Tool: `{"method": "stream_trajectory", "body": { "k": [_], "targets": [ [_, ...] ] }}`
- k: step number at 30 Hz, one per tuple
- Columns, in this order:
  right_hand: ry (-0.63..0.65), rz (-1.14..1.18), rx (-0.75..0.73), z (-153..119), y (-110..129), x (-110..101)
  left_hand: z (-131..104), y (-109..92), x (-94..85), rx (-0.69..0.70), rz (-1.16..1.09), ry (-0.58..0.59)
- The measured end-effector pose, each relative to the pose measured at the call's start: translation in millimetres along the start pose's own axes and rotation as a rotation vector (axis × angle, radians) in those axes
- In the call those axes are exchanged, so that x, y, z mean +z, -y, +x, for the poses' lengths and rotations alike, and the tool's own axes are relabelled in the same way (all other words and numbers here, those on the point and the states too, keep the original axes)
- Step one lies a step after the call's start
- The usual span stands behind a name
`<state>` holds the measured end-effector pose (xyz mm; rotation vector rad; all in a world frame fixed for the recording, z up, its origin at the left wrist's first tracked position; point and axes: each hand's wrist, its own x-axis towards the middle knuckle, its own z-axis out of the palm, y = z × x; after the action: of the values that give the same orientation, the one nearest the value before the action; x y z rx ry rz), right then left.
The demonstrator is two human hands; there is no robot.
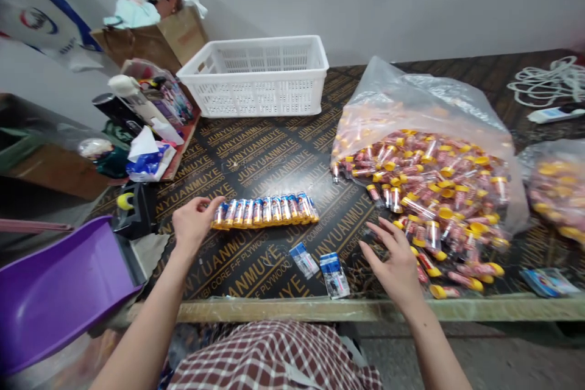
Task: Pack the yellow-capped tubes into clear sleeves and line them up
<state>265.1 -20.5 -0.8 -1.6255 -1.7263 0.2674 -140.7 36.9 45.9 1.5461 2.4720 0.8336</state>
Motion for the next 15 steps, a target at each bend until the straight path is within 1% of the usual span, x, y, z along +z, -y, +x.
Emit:
{"method": "stream_trajectory", "body": {
  "k": [1,2,3,4,6,7,8,9,11,13,15],
  "targets": [
    [-0.017,-0.037,-0.004,0.8,-3.7,-1.3,-7.6,-7.4,0.4,0.018,-0.05,-0.047],
    [-0.035,-0.085,-0.015,1.8,-8.4,-2.2,-17.1,-15.6,2.6,0.052,-0.126,-0.058],
    [-0.051,-0.141,-0.031,2.8,-13.6,-2.9,-28.4,-24.3,7.1,0.097,-0.218,-0.026],
    [-0.058,-0.199,-0.046,3.8,-19.0,-3.0,-41.2,-32.8,14.0,0.149,-0.308,0.055],
    [-0.042,-0.294,-0.061,5.1,-28.9,-2.3,-68.3,-47.7,33.2,0.26,-0.453,0.333],
    [-0.023,-0.326,-0.06,5.3,-32.9,-1.7,-81.0,-53.1,44.2,0.299,-0.472,0.465],
    [-0.002,-0.35,-0.055,5.1,-36.2,-1.3,-92.0,-56.8,55.1,0.312,-0.46,0.543],
    [0.016,-0.368,-0.051,4.6,-38.9,-1.1,-100.7,-58.8,65.0,0.312,-0.438,0.575],
    [0.043,-0.391,-0.044,2.2,-43.0,-1.9,-110.3,-59.0,80.0,0.291,-0.395,0.574],
    [0.051,-0.404,-0.037,-1.1,-46.3,-3.7,-111.6,-56.8,87.6,0.255,-0.371,0.558],
    [0.058,-0.428,-0.021,-4.2,-49.0,-5.0,-109.0,-54.9,89.2,0.214,-0.372,0.565]
  ]
}}
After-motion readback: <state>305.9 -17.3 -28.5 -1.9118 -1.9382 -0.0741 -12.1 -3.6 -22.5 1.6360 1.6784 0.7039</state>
